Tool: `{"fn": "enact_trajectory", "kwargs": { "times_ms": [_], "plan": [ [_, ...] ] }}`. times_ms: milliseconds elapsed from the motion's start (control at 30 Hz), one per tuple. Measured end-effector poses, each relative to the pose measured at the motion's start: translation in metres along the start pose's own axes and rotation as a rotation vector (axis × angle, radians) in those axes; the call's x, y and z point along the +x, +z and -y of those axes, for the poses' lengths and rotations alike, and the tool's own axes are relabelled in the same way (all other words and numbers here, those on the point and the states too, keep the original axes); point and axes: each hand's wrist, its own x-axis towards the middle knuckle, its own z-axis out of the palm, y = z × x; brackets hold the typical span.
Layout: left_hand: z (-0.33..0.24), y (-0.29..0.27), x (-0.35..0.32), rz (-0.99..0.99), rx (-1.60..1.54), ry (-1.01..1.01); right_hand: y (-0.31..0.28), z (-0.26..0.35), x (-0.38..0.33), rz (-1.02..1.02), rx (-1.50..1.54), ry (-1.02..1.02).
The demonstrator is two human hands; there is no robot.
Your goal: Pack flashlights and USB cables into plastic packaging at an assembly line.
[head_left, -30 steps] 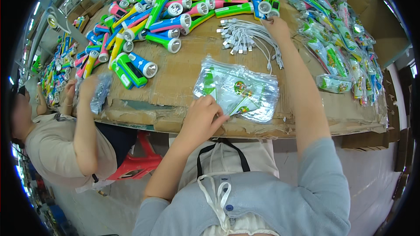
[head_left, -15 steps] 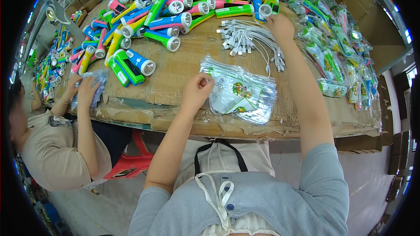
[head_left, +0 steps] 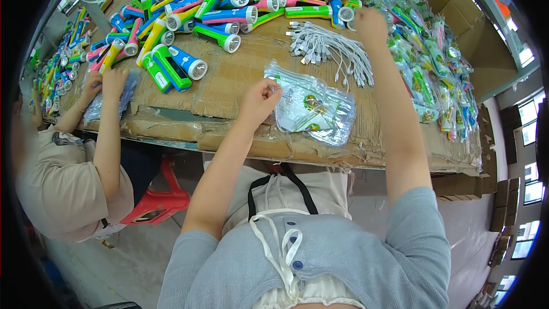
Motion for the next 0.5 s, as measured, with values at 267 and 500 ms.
{"fn": "enact_trajectory", "kwargs": {
  "times_ms": [267, 500],
  "plan": [
    [-0.022, 0.003, -0.008, -0.113, -0.118, -0.13, -0.108, 0.086, -0.1, 0.071, 1.364, 0.223],
    [-0.048, -0.012, -0.013, -0.172, -0.171, -0.258, -0.082, 0.108, -0.187, 0.89, 0.49, -0.175]
  ]
}}
